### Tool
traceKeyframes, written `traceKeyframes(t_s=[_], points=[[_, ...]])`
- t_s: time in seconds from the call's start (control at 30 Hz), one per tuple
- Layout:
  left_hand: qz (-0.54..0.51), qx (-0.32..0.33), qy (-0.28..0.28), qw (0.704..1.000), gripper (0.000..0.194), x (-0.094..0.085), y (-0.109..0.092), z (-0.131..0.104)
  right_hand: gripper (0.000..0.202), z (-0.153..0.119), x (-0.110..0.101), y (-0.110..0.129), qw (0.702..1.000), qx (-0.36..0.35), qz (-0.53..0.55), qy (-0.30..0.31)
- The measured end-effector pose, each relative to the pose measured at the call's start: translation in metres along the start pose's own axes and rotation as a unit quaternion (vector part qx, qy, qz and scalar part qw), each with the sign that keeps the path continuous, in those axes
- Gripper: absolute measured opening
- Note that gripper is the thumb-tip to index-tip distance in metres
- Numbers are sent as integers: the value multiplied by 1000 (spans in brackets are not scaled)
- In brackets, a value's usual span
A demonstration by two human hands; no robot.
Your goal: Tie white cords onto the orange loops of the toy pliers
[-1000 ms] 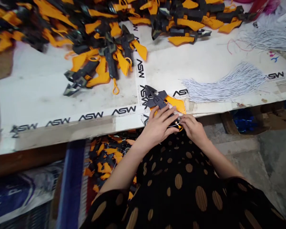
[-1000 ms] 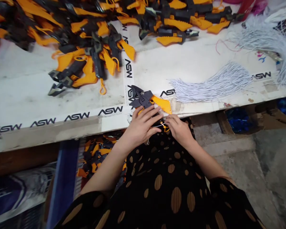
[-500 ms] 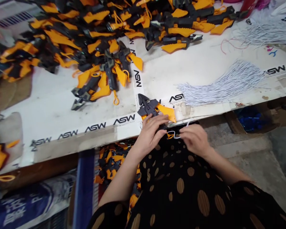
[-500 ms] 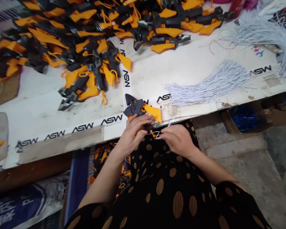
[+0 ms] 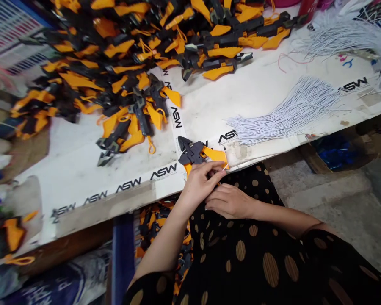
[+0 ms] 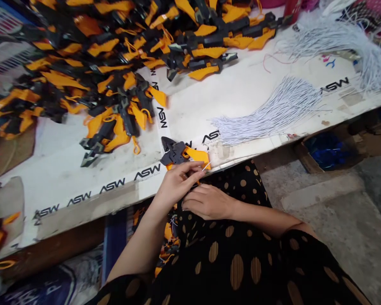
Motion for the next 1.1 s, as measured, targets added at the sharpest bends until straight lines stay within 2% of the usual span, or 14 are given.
traceKeyframes(t_s=[0.13, 0.2, 0.3, 0.4, 0.57, 0.77, 0.97, 1.1], points=[[94, 42, -12, 995, 15, -1, -6, 3, 17, 0, 5, -2, 999, -22, -5, 39], [174, 81, -42, 980, 15, -4, -5, 3, 19, -3, 0, -2, 1000, -20, 0, 11], [287, 138, -86, 944, 14, -9, -1, 0, 23, -12, -11, -4, 998, -2, 12, -63], [343, 174, -87, 919, 11, -8, 0, -2, 25, -22, -23, -8, 992, 19, 27, -121], [350, 186, -72, 915, 10, -2, -2, 1, 24, -31, -37, -21, 987, 57, 11, -152], [306, 183, -64, 932, 10, 0, 1, 3, 18, -27, -58, -42, 961, 211, -5, -181], [309, 184, -77, 930, 13, 3, 4, 7, 17, -19, -59, -49, 949, 275, -43, -145], [298, 186, -97, 931, 12, 7, 6, 10, 25, -13, -59, -50, 943, 308, -73, -103]])
Point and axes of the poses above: each hand's wrist, its own z-axis towards the middle knuckle, its own x-axis out of the palm, y = z × x, the point moved 1 cm from there along z, towards the middle knuckle, and after that the axes turned 2 degrees about y, right-handed, at the moved point
